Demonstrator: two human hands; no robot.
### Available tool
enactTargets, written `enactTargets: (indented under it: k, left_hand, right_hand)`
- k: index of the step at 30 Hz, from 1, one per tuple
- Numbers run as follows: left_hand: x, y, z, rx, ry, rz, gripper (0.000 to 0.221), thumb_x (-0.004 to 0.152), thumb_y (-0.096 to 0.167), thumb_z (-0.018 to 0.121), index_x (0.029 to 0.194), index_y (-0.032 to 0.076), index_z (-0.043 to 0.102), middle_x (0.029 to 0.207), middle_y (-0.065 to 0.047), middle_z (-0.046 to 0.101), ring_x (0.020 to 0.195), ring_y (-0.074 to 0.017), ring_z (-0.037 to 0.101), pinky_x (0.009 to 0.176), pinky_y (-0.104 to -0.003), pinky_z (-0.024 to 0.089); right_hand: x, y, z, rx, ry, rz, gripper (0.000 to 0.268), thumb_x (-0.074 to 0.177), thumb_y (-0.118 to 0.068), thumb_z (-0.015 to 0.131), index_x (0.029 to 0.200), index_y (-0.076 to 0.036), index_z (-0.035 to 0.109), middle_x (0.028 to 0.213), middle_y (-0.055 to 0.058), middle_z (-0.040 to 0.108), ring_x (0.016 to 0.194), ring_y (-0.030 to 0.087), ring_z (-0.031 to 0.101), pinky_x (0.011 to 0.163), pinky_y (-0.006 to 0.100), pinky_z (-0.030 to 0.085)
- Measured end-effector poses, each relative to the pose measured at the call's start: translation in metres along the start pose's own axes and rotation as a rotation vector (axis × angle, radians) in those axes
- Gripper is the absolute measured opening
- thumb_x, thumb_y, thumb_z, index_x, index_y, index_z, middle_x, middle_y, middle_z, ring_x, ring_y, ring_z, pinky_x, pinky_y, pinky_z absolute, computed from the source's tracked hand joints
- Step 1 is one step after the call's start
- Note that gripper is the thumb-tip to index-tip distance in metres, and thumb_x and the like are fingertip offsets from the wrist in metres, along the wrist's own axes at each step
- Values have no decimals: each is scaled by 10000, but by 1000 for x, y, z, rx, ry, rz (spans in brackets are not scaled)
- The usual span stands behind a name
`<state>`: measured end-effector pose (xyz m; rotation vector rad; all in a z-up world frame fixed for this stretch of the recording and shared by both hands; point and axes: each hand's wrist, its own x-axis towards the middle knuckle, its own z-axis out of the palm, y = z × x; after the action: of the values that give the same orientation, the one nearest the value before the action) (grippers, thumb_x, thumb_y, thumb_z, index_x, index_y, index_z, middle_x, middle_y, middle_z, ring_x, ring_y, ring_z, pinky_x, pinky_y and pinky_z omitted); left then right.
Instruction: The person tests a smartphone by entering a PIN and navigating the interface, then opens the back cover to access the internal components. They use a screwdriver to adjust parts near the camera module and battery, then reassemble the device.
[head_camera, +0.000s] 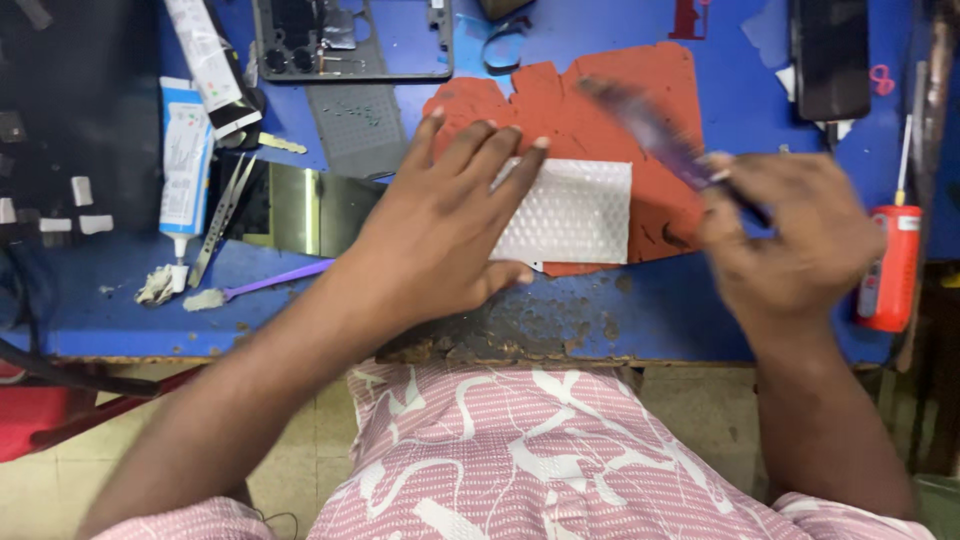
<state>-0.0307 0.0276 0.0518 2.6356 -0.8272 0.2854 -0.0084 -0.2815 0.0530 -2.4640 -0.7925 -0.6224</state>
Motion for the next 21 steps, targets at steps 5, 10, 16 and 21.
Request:
enactTargets:
  k: [5,10,16,21]
  left_hand:
    - [-51,-1,-35,-163,236,-254,315,910,101,796,1190,1,690,1265,-146,662,1182,-326,622,1070,-481,470]
    - [-77,-11,-62,-138,451,-313,175,871,-73,744,1031,-22,696,1078,-140,692,1008,-324,672,915,-443,522]
    - [-82,-30,-67,-121,473,-287,173,946,-74,747,1098,-7,699,1126,-115,690,1004,-289,675,927,-397,526]
    - [-78,-52,-65,-95,465,-231,183,984,-71,711,1147,2,672,1145,-115,681,1037,-296,652,932,-398,516]
  right_hand:
    - [21,-26,31,-16,-129,-442,243,896,-17,879,1091,32,742,1039,140,729,935,271,721,762,399,574]
    - [25,-45,33,-41,-429,-467,332,829,-182,884,1103,-35,769,1108,64,729,1011,224,662,800,394,519]
    - [42,-48,38,4,-509,-320,390,721,-330,852,1022,-106,748,1309,158,663,1239,355,557,981,483,492]
    - [47,-44,49,144,-652,-197,404,727,-290,873,1055,-90,747,1402,148,641,1307,329,578,1035,461,502]
